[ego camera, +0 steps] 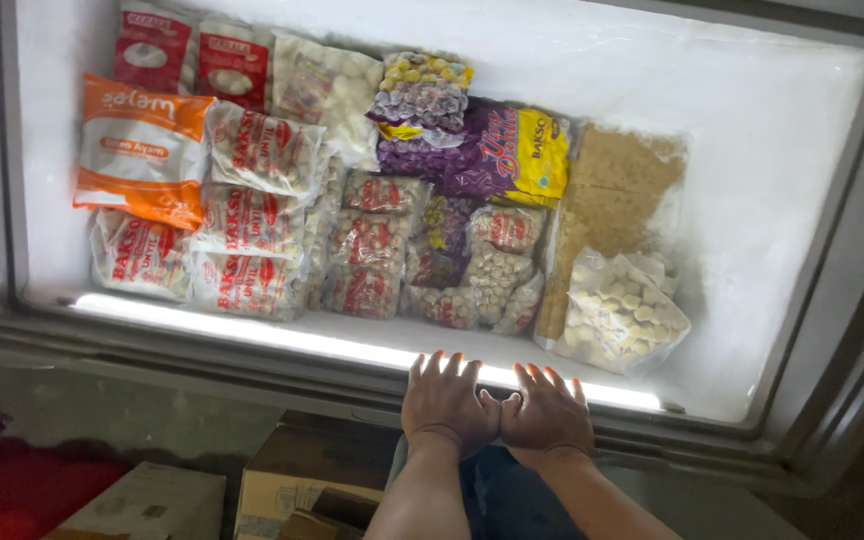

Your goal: Organizing and transferring bags of frozen meatballs and food products between several chest freezers.

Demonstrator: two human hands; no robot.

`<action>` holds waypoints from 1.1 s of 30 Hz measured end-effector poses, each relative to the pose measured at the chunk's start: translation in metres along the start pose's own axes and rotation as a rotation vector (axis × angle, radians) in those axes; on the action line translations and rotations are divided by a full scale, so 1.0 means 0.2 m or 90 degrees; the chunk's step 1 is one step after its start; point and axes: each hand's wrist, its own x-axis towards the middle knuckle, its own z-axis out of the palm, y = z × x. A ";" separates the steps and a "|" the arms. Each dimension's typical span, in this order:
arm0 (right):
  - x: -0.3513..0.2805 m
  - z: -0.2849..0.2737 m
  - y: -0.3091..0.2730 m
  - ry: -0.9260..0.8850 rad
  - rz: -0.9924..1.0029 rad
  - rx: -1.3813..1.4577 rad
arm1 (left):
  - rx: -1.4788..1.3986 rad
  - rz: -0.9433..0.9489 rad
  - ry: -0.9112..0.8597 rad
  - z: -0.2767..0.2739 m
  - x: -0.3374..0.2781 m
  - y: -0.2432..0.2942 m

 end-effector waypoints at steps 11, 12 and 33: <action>0.00 -0.05 -0.02 -0.070 0.018 0.000 | -0.006 0.035 0.052 0.04 0.02 0.00; 0.00 -0.08 -0.03 -0.066 0.013 0.001 | -0.005 0.033 0.058 0.04 0.02 0.00; 0.05 -0.02 0.00 -0.106 0.024 -0.016 | -0.010 0.041 0.002 -0.01 0.00 0.00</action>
